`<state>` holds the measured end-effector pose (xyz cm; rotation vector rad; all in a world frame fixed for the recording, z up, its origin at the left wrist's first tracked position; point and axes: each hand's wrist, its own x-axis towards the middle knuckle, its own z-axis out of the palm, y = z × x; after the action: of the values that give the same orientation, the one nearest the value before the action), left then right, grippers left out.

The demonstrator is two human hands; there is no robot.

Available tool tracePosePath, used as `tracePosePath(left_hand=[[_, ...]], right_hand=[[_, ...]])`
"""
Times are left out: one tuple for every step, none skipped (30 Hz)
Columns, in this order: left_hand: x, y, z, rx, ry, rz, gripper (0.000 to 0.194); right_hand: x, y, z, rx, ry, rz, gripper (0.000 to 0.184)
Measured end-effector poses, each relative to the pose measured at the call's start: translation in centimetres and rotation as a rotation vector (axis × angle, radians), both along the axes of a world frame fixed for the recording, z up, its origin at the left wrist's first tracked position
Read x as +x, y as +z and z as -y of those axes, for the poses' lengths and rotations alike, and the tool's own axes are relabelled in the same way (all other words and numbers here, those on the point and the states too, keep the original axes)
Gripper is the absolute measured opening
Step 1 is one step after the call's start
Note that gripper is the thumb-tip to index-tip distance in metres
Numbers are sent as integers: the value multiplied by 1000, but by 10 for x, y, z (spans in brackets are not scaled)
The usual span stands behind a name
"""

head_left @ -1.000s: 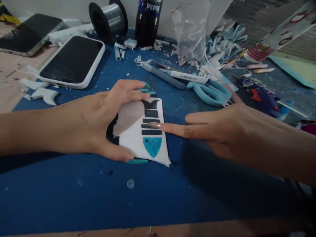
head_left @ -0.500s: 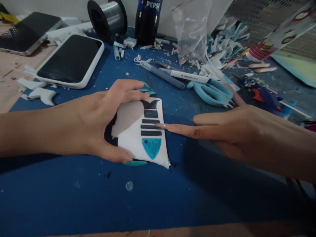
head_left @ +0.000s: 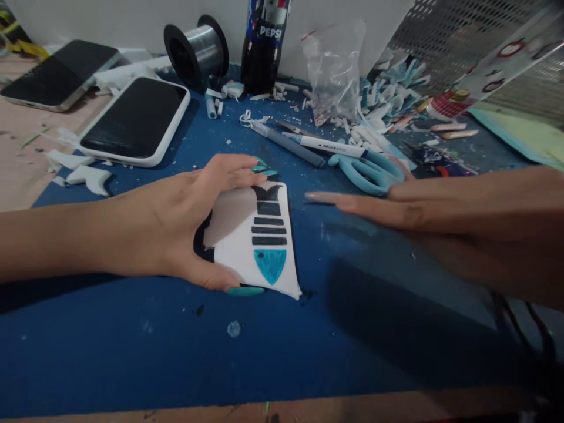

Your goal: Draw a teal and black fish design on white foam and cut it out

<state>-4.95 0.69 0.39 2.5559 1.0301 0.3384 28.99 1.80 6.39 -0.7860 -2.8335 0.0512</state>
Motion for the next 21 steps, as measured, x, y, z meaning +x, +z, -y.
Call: tracePosePath(left_hand=[[1,1,1,-10,16,-1,114],[2,2,2,-21,32,-3,111],[3,2,3,-30,45,-6,108],[3,1,3,-33,45,-4,106],[3,-1,2,-32,30,2,106],[2,-3,1,-28,7,10,108],[2,-5,-1,-22,-13,18,112],[1,-7,-3,-15,-25,23,115],[1,-9,-4,-10,-27,26,118],[0,-10,-6,-11,-21,25,120],[0,-11,-6,-14,-14,21,122],[1,-11,-7,-15,-15,21,123],[1,-10,-7,-18,-19,22,123],[2,-9,-7,-22,-17,21,121],[3,-8,-6,-27,-17,23,119],[3,-8,-7,-33,-18,26,118],[3,-8,-7,-40,-22,32,119],[3,-8,-7,-45,-27,42,120],[3,-9,-8,-47,-32,53,122],[2,-10,-8,-46,-38,63,124],[2,-10,-8,-43,-43,69,124]], right_hand=[[-3,0,1,-39,5,-54,41],[-7,0,2,-62,7,-86,39],[-11,-3,3,-78,63,-92,42],[-16,-6,3,-104,91,-63,45],[-21,-10,3,-119,104,-44,48],[-24,-14,2,-122,137,-37,51],[-28,-18,1,-136,143,-33,53],[-30,-21,0,-149,156,-34,54],[-31,-24,-1,-161,169,-34,55],[-31,-26,-2,-172,177,-30,57],[-31,-27,-3,-177,190,-22,58],[-31,-27,-4,-175,198,-11,59],[-30,-27,-4,-172,201,3,61],[-29,-27,-4,-167,199,13,62],[-29,-27,-4,-159,195,22,63],[-29,-27,-4,-153,191,26,64],[-29,-27,-4,-148,188,29,64],[-29,-27,-4,-145,183,30,64],[-30,-27,-4,-148,183,27,64],[-30,-27,-4,-151,182,30,63],[-31,-27,-4,-153,183,29,62]])
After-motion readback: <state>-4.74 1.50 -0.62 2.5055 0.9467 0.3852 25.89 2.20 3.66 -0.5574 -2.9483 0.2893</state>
